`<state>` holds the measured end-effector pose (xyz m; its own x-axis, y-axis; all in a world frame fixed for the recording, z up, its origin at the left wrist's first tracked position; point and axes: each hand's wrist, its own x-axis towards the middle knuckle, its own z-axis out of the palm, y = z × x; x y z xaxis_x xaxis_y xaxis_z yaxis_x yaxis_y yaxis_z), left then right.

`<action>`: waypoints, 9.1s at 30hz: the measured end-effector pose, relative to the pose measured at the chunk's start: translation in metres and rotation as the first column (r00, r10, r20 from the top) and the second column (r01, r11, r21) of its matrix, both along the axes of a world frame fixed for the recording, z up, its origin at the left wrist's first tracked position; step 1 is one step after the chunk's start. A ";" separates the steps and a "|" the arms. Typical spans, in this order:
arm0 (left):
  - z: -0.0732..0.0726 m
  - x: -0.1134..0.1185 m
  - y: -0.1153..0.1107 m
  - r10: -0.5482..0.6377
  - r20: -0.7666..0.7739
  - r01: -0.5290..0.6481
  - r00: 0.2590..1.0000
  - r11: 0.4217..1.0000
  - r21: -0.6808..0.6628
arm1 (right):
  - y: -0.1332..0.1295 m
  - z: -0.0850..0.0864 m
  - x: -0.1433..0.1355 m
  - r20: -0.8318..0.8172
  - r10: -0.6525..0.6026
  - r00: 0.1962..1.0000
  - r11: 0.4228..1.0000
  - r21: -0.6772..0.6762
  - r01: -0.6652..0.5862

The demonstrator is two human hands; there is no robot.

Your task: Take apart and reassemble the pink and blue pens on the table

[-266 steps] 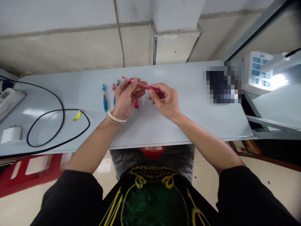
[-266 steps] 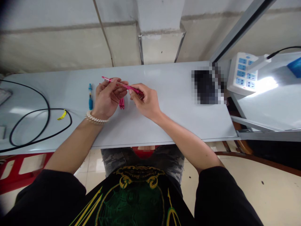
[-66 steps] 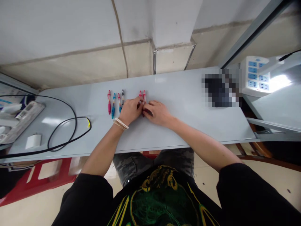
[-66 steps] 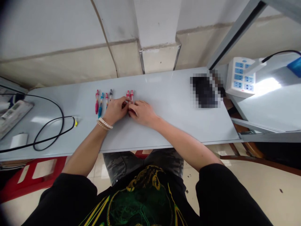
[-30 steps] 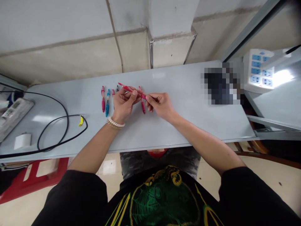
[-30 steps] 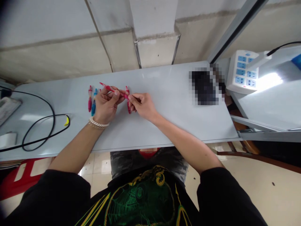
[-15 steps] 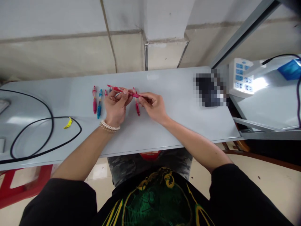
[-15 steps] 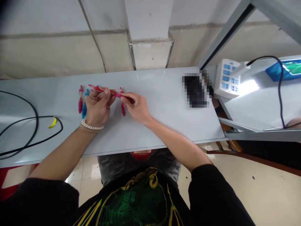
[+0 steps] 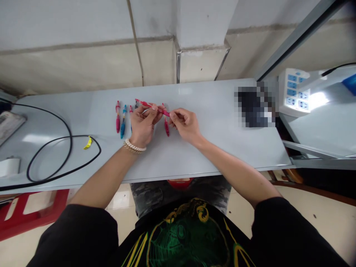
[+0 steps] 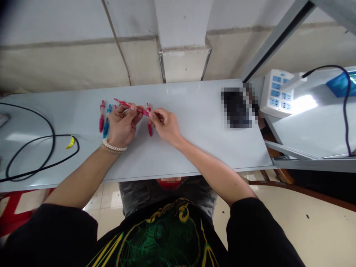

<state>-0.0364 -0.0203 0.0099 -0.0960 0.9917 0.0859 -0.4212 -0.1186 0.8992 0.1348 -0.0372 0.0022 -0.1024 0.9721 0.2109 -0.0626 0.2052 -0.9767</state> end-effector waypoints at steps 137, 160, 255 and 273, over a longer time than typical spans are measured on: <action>0.023 -0.013 0.006 0.009 -0.105 -0.027 0.994 0.984 -0.175 | -0.008 0.019 0.006 -0.338 0.199 0.920 0.946 -0.178 -0.270; 0.024 -0.012 0.003 0.041 0.022 -0.038 0.999 0.990 -0.136 | -0.013 0.009 0.000 0.185 0.087 0.979 0.993 0.061 -0.100; 0.005 -0.011 -0.003 -0.045 -0.072 0.046 0.996 0.999 0.003 | -0.013 -0.004 0.002 0.248 -0.090 0.964 0.965 0.260 0.024; 0.008 -0.008 -0.004 -0.073 -0.084 0.072 0.994 0.997 -0.012 | -0.011 -0.005 0.003 0.305 -0.101 0.947 0.962 0.273 0.015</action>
